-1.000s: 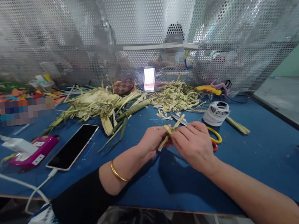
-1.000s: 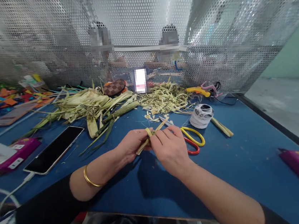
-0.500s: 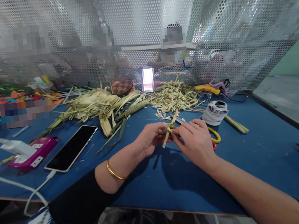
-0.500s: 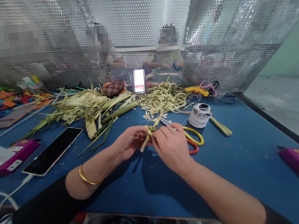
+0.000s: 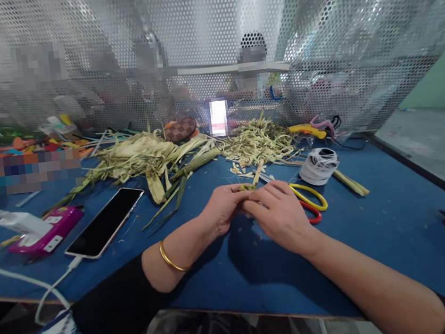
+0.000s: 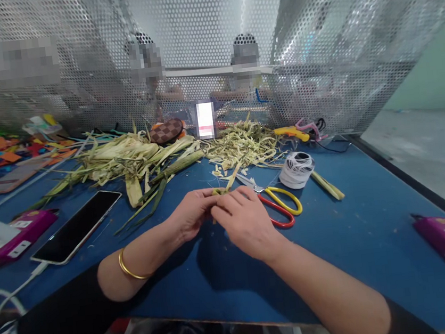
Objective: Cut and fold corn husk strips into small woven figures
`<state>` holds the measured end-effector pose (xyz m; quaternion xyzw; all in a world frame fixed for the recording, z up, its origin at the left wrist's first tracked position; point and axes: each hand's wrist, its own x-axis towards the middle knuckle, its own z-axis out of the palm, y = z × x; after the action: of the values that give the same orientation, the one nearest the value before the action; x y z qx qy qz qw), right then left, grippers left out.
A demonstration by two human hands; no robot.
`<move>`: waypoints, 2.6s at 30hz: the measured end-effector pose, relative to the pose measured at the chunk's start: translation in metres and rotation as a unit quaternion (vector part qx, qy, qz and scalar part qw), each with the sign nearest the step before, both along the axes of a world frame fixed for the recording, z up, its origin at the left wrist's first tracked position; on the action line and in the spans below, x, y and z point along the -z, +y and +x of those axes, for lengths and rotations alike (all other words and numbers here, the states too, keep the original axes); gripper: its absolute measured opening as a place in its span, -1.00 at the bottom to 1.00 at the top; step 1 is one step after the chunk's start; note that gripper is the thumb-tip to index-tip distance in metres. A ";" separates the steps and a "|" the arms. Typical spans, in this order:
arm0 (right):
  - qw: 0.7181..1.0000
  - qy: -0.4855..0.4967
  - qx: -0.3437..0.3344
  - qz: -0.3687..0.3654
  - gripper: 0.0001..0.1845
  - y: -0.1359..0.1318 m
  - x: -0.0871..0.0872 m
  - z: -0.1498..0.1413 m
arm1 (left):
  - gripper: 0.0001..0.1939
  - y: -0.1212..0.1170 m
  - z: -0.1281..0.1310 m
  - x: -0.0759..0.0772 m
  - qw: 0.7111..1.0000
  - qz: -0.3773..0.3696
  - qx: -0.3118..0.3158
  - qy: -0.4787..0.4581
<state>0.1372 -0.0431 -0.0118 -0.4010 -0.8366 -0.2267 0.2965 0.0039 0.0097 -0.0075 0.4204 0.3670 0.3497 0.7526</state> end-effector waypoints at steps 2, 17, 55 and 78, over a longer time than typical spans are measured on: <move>0.992 0.120 0.016 -0.039 -0.81 0.003 0.002 0.004 | -0.78 0.000 0.000 -0.002 1.000 -0.002 -0.006 0.014; 0.784 0.519 0.070 -0.333 -0.81 0.017 0.013 0.007 | -0.76 -0.002 -0.001 -0.002 0.996 0.059 0.027 0.068; 0.959 0.203 -0.049 -0.190 -0.72 0.015 0.015 0.018 | -0.91 0.012 0.000 0.006 0.995 0.002 -0.082 0.063; 0.897 0.334 0.134 -0.256 -0.71 0.024 0.015 0.018 | -0.83 -0.004 0.002 0.003 0.981 0.105 0.047 0.157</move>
<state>0.1553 -0.0192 -0.0271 -0.6238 -0.6557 0.1050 0.4122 0.0058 0.0053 -0.0108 0.5632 0.4219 0.2800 0.6530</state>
